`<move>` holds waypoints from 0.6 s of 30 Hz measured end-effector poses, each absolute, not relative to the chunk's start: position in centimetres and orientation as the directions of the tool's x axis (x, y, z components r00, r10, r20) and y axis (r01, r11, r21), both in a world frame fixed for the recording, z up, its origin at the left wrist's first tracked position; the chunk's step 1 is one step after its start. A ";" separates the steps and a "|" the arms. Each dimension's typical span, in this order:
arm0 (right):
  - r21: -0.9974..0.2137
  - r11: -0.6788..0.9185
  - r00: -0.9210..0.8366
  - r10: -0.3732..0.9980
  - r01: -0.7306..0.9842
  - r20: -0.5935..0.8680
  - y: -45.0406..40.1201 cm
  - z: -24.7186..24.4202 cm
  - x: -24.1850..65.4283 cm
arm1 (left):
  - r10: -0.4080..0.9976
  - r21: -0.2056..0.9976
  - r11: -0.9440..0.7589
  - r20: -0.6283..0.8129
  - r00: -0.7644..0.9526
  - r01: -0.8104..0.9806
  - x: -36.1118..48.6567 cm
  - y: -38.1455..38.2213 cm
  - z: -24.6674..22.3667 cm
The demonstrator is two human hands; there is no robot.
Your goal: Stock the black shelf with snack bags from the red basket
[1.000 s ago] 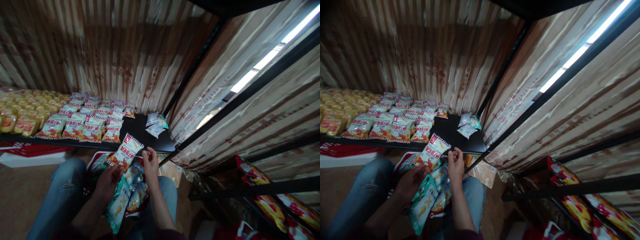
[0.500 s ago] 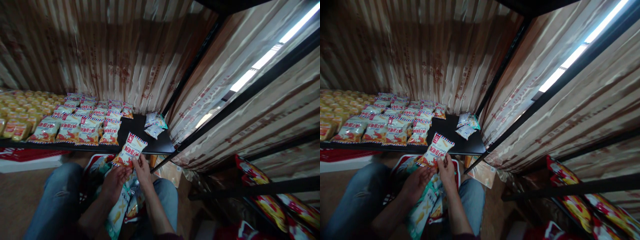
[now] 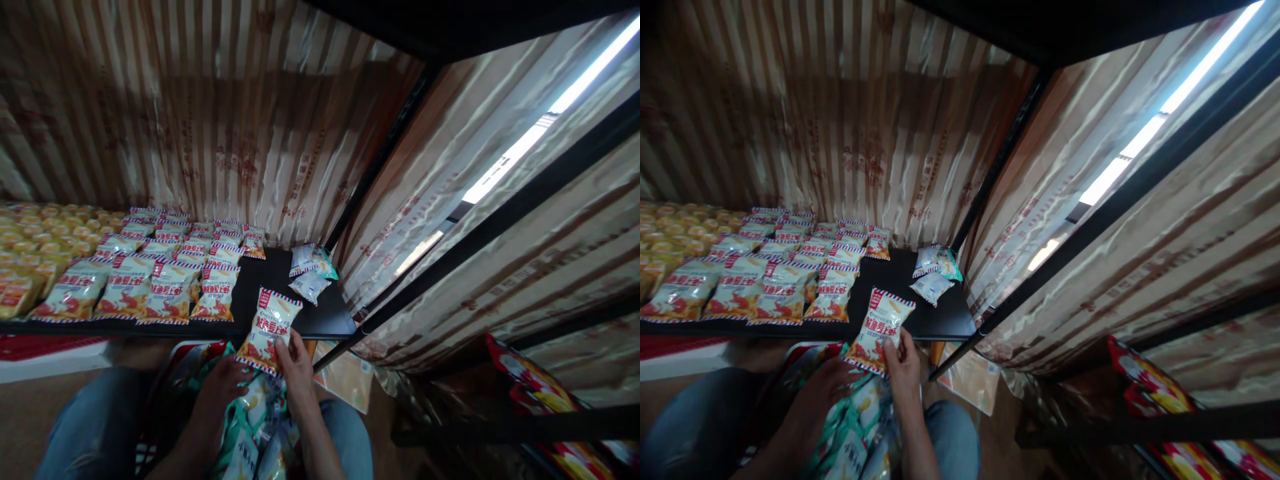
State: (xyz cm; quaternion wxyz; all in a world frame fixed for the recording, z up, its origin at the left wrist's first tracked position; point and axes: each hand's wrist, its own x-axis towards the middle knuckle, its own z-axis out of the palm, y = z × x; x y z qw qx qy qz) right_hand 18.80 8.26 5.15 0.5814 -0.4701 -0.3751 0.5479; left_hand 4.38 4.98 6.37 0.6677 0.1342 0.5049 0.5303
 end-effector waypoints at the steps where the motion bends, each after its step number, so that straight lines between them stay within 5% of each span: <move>1: -0.958 -0.050 0.115 0.990 -0.282 -0.086 8.4 5.1 18.9 | 0.855 0.725 0.383 -0.513 -0.078 -0.572 4.3 5.3 6.4; 5: -0.956 -0.074 0.112 0.988 -0.284 -0.110 8.9 4.6 19.2 | 0.911 0.799 0.342 -0.412 -0.036 -0.495 4.6 6.8 6.1; 11: -0.967 -0.065 0.157 0.982 -0.248 -0.106 10.3 3.6 20.2 | 0.949 0.940 0.313 -0.315 0.013 -0.132 5.9 9.4 5.3; 18: -0.965 -0.041 0.125 0.989 -0.260 -0.076 11.9 5.6 20.5 | 0.966 0.963 0.258 -0.257 0.027 -0.080 6.1 12.3 6.2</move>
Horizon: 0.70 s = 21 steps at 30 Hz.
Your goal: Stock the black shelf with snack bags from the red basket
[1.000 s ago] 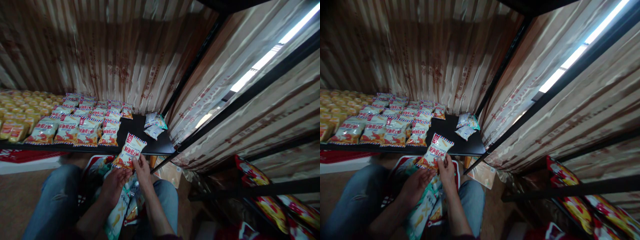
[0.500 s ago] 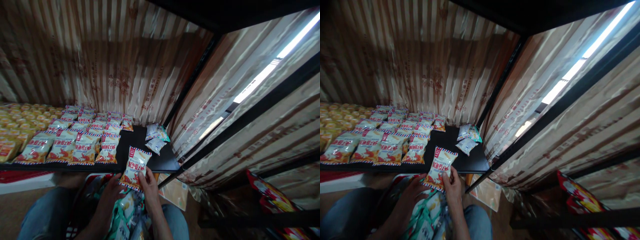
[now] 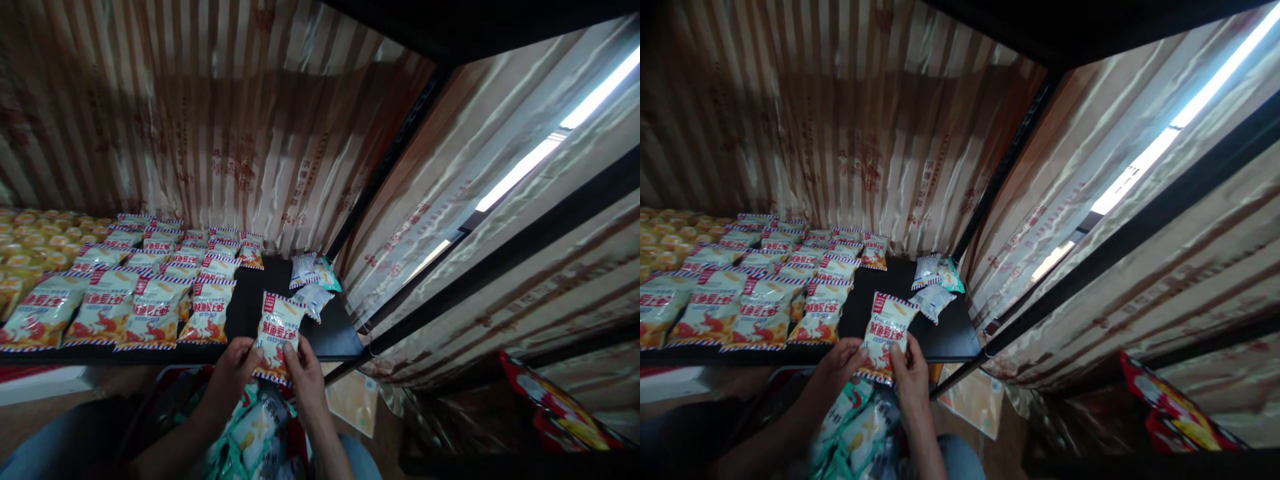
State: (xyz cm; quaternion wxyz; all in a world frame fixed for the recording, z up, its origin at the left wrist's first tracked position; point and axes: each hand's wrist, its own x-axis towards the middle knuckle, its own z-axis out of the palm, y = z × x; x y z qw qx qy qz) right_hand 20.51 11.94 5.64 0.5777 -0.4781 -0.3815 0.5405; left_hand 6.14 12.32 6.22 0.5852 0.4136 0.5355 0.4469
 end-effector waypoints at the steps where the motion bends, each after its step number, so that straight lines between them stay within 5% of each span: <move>1: -0.964 -0.043 0.122 0.989 -0.263 -0.078 12.2 6.1 20.5 | 0.969 0.966 0.247 -0.246 0.021 -0.080 6.2 12.7 6.5; 21: -0.982 0.102 0.215 0.974 -0.156 0.067 18.8 5.8 20.8 | 0.994 0.955 0.091 -0.105 -0.033 -0.283 7.7 19.6 7.4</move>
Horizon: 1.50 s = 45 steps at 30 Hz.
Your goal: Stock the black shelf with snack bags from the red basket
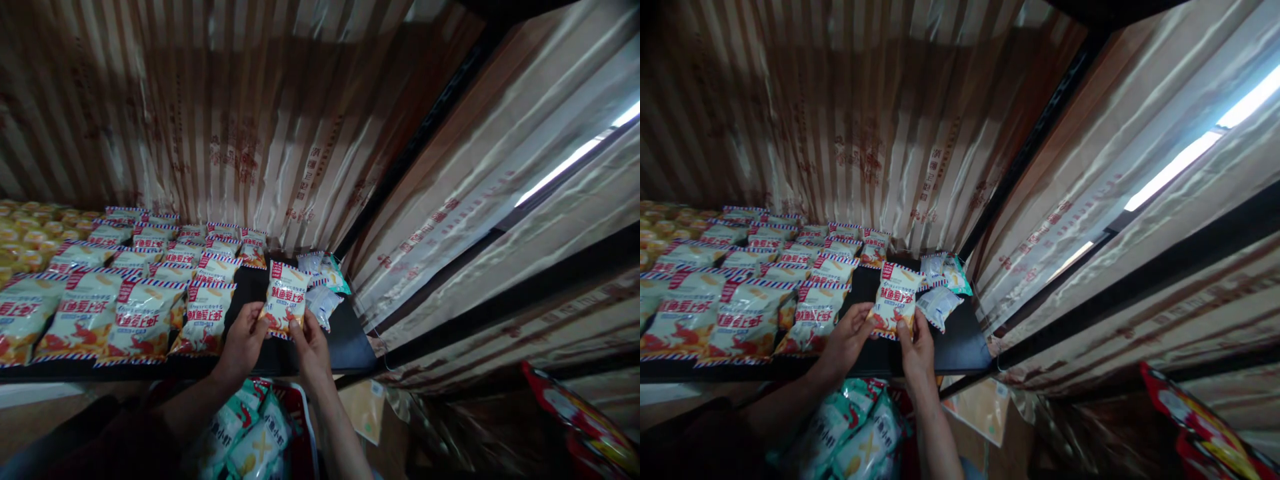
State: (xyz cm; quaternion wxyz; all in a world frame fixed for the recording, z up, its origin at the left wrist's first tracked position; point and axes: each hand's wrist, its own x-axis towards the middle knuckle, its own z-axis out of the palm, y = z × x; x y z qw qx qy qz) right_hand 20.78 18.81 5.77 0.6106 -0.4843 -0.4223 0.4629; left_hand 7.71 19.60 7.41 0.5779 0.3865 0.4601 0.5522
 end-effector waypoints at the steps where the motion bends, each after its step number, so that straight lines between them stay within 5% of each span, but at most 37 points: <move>1: -0.983 0.111 0.202 0.976 -0.150 0.079 19.2 5.8 20.7 | 0.993 0.955 0.085 -0.103 -0.051 -0.284 7.7 20.0 7.2; 32: -0.995 0.097 0.202 0.975 0.004 0.096 28.6 3.9 18.2 | 0.977 0.950 -0.150 0.186 -0.109 0.274 7.4 22.9 4.7; 45: -0.981 0.095 0.187 0.974 0.171 0.127 31.8 3.2 17.2 | 0.991 0.976 -0.036 0.063 -0.120 0.217 7.3 23.7 4.3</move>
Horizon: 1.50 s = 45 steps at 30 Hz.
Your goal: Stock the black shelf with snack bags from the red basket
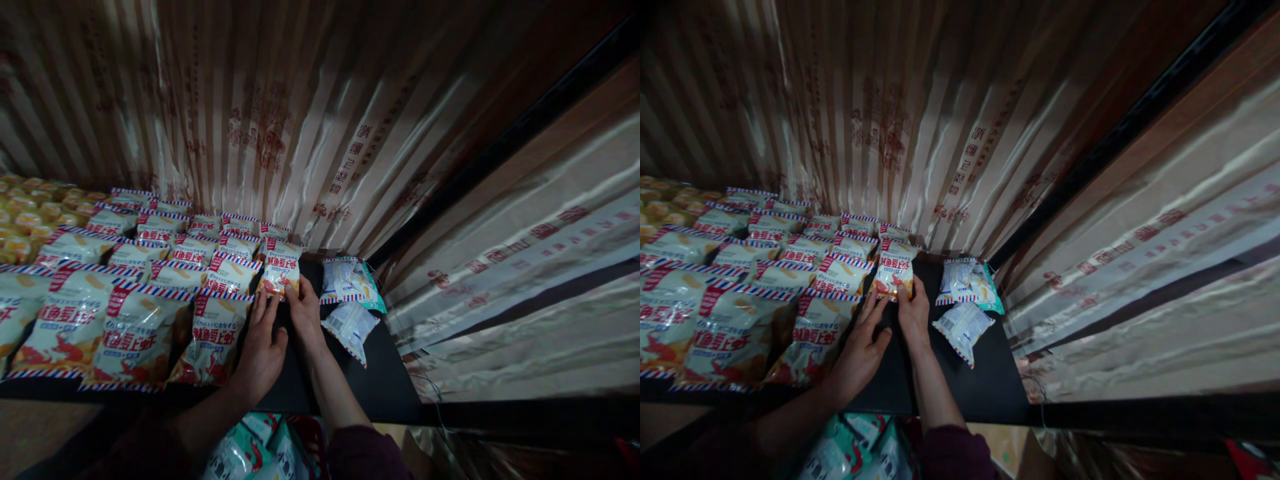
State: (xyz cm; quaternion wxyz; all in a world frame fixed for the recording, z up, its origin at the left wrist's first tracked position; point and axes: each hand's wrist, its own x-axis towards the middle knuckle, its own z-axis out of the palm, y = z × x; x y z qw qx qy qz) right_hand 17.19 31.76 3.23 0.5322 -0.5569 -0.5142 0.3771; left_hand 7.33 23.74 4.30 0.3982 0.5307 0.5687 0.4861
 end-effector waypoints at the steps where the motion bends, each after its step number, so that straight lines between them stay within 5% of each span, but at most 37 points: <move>1: -0.980 0.096 0.183 0.975 0.173 0.128 31.9 3.1 17.1 | 0.993 0.980 -0.014 0.037 -0.115 0.199 7.3 23.9 4.3; 7: -0.979 0.102 0.177 0.975 0.177 0.134 32.7 2.8 17.0 | 0.992 0.989 0.104 -0.095 -0.083 0.108 7.0 24.4 4.4; 18: -0.979 0.108 0.156 0.978 0.174 0.136 33.4 2.0 16.6 | 0.993 0.993 0.048 -0.037 -0.109 0.108 6.8 24.8 4.5; 35: -0.781 0.120 0.195 0.935 0.613 0.297 32.8 1.8 15.5 | 0.996 0.985 0.075 -0.067 -0.056 0.152 6.6 25.2 4.1; 45: -0.773 0.155 0.160 0.936 0.615 0.314 33.2 2.1 15.5 | 0.998 0.995 0.043 -0.039 -0.045 0.090 7.0 25.0 3.3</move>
